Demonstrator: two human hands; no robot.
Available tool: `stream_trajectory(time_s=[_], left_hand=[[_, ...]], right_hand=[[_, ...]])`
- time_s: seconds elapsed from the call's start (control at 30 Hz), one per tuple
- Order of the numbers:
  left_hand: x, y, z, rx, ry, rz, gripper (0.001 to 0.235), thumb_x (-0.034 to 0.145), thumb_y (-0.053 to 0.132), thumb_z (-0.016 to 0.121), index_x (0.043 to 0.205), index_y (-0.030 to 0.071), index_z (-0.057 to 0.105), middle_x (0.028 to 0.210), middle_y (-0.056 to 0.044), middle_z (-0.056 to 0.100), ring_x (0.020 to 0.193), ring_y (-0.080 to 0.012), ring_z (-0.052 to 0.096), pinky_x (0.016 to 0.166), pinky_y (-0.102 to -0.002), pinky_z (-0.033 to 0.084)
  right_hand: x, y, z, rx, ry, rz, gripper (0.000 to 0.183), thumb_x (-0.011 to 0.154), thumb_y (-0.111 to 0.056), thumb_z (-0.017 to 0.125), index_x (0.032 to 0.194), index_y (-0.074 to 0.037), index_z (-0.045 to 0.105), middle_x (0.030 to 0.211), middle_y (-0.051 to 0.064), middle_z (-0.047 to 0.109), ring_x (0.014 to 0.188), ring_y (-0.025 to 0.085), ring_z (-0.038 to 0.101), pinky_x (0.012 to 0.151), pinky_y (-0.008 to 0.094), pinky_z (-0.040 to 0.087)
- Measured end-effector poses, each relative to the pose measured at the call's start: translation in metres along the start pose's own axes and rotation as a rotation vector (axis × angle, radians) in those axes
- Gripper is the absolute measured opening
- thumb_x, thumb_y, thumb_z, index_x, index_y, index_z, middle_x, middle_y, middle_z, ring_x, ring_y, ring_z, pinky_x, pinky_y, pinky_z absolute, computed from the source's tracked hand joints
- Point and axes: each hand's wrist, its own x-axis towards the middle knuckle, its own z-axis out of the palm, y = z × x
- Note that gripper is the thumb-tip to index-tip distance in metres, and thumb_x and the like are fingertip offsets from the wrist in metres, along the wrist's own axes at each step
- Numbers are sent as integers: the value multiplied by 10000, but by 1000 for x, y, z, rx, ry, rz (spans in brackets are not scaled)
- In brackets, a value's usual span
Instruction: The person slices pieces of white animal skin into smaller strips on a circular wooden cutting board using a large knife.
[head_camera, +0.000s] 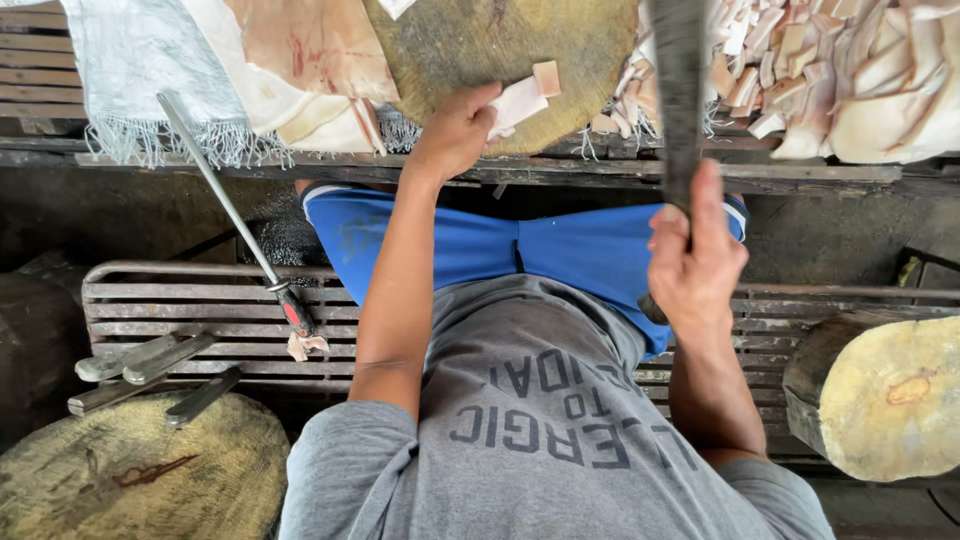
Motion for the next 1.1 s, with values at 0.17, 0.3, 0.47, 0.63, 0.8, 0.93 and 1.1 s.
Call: stream_trajectory(time_s=[0.17,0.3,0.47,0.63,0.8,0.93,1.1], left_hand=[[-11,-3,-10,236,166,329,306,957,90,657,1238,-22,614,1153,-209,664,993,-325,711,813,-381,592],[-14,-7,-10,310,257,314,196,881,64,697,1068,7,677,1035,-180,717,964,-349,712,842,-420,570],[-11,-8,3,359,361,328,158,862,38,687,1019,27,704,1010,-186,723,969,-381,703,847,-450,564],[-10,-9,9,360,409,425,179,836,19,690,1007,-17,652,1017,-223,687,955,-422,677,844,-481,555],[-12,-10,12,422,403,421,139,814,14,692,945,-4,650,960,-225,684,932,-435,658,840,-512,533],[-16,-18,19,425,421,434,82,824,7,695,895,22,657,906,-192,698,911,-423,670,824,-508,538],[-9,-9,9,347,410,423,128,821,13,726,916,5,641,908,-167,701,870,-373,699,770,-464,559]], right_hand=[[-3,9,36,-129,58,-109,639,1045,46,643,1606,-54,355,710,119,621,568,198,543,579,385,516],[3,22,58,-371,-318,-121,686,953,-15,648,1596,-103,424,851,184,692,692,332,646,639,450,549],[-1,10,17,-139,-182,95,601,1041,12,628,1602,-117,454,844,180,697,714,205,692,700,385,589],[-6,-6,22,64,68,-54,592,1115,8,559,1641,-114,314,909,132,727,737,165,679,678,303,592],[2,-3,55,-493,-435,-70,680,890,-39,690,1536,-80,484,789,190,705,634,374,676,595,450,545],[-9,-6,19,-262,-269,-32,624,968,0,641,1565,-96,485,909,228,694,781,393,700,711,403,574],[-7,-16,5,36,7,-33,602,1059,39,541,1607,-138,365,904,148,730,693,299,717,698,357,606]])
